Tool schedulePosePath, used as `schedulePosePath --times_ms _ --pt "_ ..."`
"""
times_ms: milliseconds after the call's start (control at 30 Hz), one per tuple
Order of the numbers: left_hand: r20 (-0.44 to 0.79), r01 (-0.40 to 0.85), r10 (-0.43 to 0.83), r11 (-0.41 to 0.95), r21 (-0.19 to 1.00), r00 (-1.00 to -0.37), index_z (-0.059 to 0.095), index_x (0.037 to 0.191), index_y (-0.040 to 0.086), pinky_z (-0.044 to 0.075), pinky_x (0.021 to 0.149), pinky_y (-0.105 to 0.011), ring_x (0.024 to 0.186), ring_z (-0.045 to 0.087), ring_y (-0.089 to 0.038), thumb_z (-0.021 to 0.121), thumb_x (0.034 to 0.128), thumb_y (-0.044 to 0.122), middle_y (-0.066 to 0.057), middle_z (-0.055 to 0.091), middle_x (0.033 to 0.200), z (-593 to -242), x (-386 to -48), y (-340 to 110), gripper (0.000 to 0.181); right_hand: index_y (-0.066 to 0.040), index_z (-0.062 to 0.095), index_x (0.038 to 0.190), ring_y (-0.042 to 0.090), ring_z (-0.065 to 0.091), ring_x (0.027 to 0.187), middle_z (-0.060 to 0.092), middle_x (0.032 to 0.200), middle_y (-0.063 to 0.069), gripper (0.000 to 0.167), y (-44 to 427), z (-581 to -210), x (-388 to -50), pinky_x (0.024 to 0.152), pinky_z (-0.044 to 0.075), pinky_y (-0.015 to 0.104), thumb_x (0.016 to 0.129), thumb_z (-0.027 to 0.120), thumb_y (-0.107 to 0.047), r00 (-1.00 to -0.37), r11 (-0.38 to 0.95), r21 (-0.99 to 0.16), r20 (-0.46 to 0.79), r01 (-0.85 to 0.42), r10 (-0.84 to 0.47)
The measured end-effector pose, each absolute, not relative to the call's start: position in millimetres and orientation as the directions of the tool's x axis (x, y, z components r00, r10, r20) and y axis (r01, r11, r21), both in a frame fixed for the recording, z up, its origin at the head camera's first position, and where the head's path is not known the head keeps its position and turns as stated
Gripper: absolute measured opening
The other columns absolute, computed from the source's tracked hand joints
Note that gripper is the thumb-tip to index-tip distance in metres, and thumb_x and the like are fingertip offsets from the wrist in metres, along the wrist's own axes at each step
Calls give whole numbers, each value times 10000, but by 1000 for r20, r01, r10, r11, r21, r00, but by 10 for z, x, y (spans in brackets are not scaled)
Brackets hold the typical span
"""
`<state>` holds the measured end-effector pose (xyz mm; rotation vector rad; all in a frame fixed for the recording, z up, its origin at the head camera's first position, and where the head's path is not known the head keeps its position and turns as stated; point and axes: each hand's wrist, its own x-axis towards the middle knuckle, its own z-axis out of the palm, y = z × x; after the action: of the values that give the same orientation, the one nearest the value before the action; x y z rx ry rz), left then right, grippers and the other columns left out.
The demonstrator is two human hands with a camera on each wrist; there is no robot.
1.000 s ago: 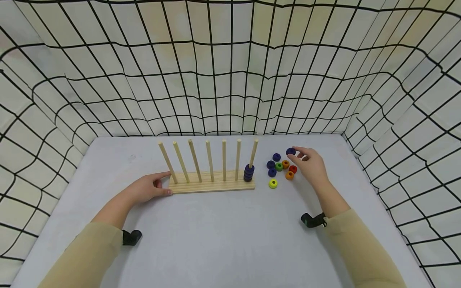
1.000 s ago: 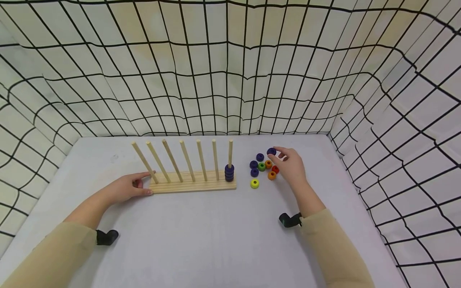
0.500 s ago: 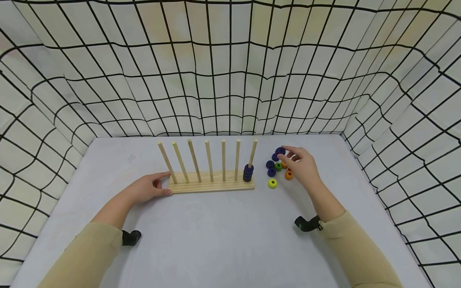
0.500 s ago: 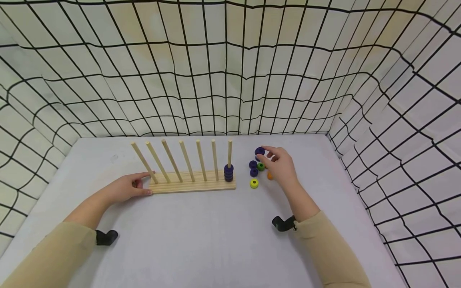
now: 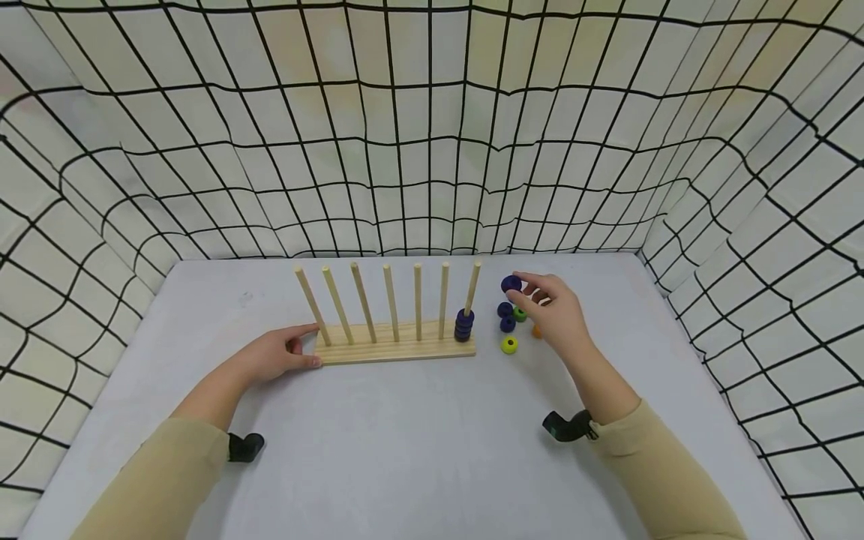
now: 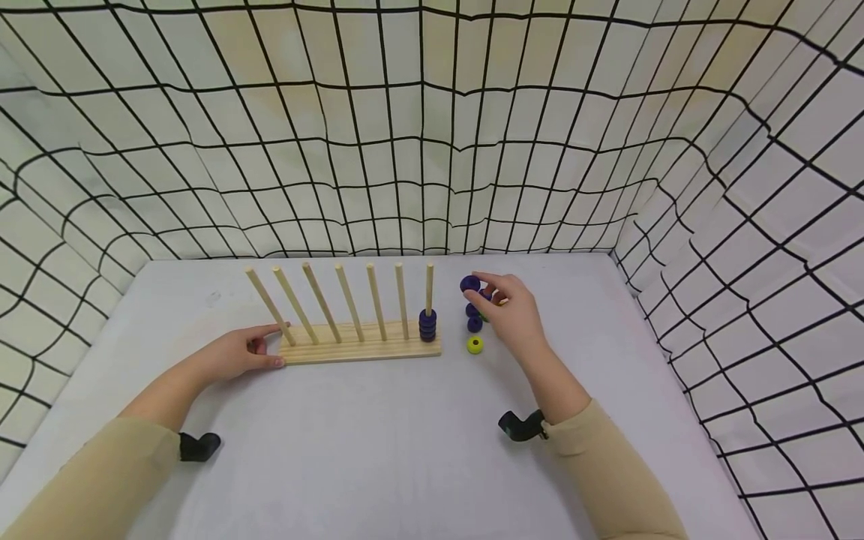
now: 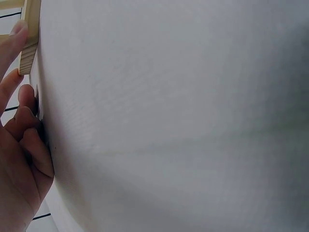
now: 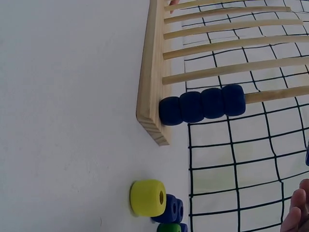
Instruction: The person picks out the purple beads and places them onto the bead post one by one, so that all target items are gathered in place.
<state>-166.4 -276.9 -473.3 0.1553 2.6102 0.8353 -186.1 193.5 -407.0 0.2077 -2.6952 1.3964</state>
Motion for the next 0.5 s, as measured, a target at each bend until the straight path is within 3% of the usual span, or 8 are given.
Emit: schedulePosePath --times_ms 500 --pt "-329 -15 226 804 594 -917 421 1493 45 347 670 -353 745 444 -188 769 842 458 -40 501 830 -4717 -1648 -2744 845 -204 639 1340 208 535 942 576 1055 45 478 1797 -3920 -1812 778 461 360 921 697 -425 -975 521 -826 210 -216 -71"
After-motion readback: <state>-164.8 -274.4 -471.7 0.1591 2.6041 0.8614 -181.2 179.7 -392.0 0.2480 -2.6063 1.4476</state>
